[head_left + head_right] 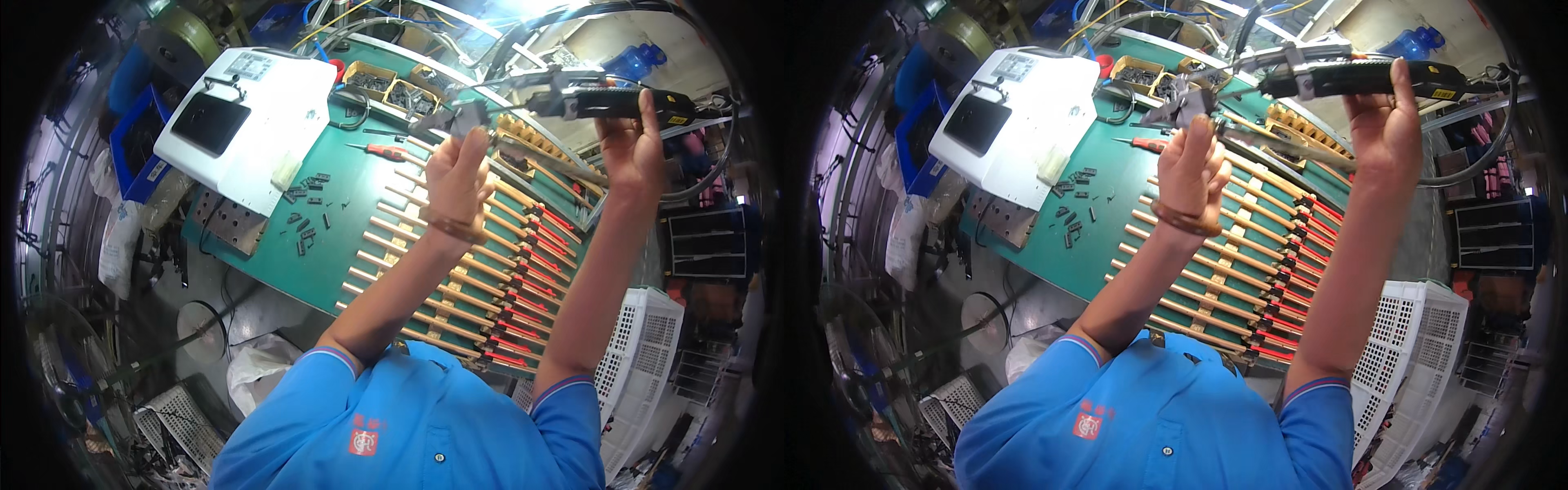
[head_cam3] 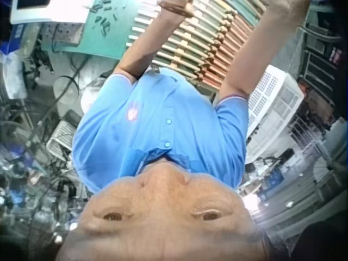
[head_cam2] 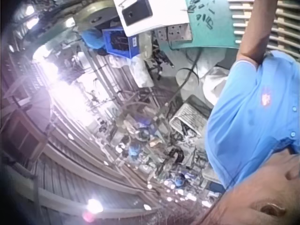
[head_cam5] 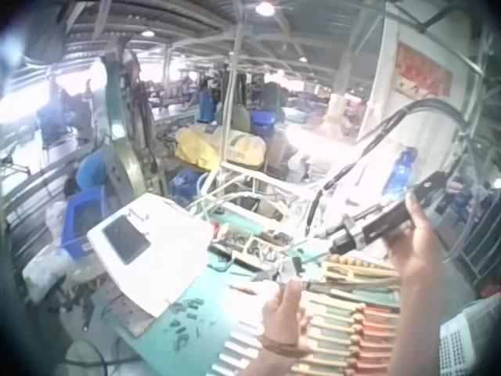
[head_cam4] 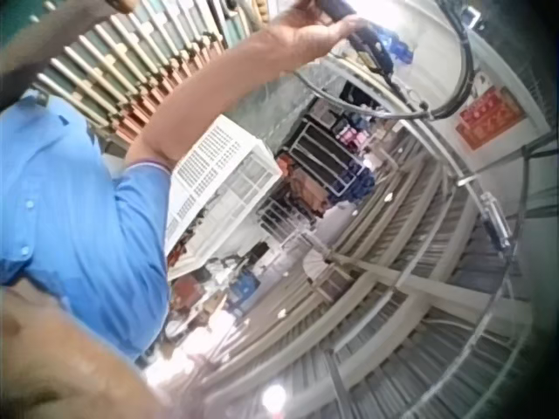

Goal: The person arranges wooden batons with red tips on a green workbench, then uses a pneumatic tool to attach metal fittings to the baton ends. The person repeatedly picks up batons, aligns them with the tool, and secures the fittings before placing them back on the rack.

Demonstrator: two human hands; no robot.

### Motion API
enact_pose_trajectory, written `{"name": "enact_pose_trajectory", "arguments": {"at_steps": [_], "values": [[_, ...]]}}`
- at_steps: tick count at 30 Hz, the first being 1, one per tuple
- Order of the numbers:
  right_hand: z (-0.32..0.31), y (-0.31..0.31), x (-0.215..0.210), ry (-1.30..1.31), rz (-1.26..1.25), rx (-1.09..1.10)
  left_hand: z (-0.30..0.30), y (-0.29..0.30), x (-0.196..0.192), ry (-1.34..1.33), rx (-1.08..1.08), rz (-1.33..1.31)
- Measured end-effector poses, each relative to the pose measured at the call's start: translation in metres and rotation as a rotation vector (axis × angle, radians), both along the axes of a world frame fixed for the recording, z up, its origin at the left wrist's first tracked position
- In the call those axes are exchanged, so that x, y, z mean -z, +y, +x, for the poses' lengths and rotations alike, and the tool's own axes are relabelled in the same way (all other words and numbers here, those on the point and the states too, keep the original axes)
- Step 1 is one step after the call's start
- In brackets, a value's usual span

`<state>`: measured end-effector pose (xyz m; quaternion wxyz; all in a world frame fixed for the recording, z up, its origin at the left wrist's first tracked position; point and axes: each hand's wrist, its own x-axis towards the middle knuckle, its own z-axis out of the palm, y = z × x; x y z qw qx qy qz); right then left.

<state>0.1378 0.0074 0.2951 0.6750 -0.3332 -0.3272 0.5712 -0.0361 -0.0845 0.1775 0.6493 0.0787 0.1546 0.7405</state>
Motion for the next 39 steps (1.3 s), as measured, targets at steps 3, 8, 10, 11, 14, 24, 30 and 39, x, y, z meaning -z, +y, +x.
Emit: {"name": "enact_pose_trajectory", "arguments": {"at_steps": [3,8,10,11,14,24,30,39], "values": [[0.0,0.002,-0.019,-0.009,-0.06,0.086,0.001,0.003,-0.021,-0.057,-0.073,0.062],[0.004,-0.014,-0.05,0.104,-0.122,0.043,0.004,-0.004,-0.066,-0.015,-0.114,0.107],[0.012,-0.017,-0.057,0.152,-0.148,0.023,0.005,-0.008,-0.082,-0.038,-0.113,0.133],[0.014,-0.019,-0.061,0.17,-0.151,0.023,0.006,-0.01,-0.09,-0.035,-0.096,0.127],[0.013,-0.029,-0.07,0.168,-0.111,0.064,0.009,-0.02,-0.111,-0.004,-0.095,0.112],[0.011,-0.043,-0.079,0.297,-0.119,-0.105,0.012,-0.055,-0.136,0.157,-0.223,0.136],[0.014,-0.048,-0.068,0.151,-0.076,-0.156,0.007,-0.07,-0.108,0.117,-0.18,0.031],[-0.048,-0.13,-0.007,-1.214,0.705,0.911,0.032,-0.083,0.07,-0.348,0.238,-0.249]]}}
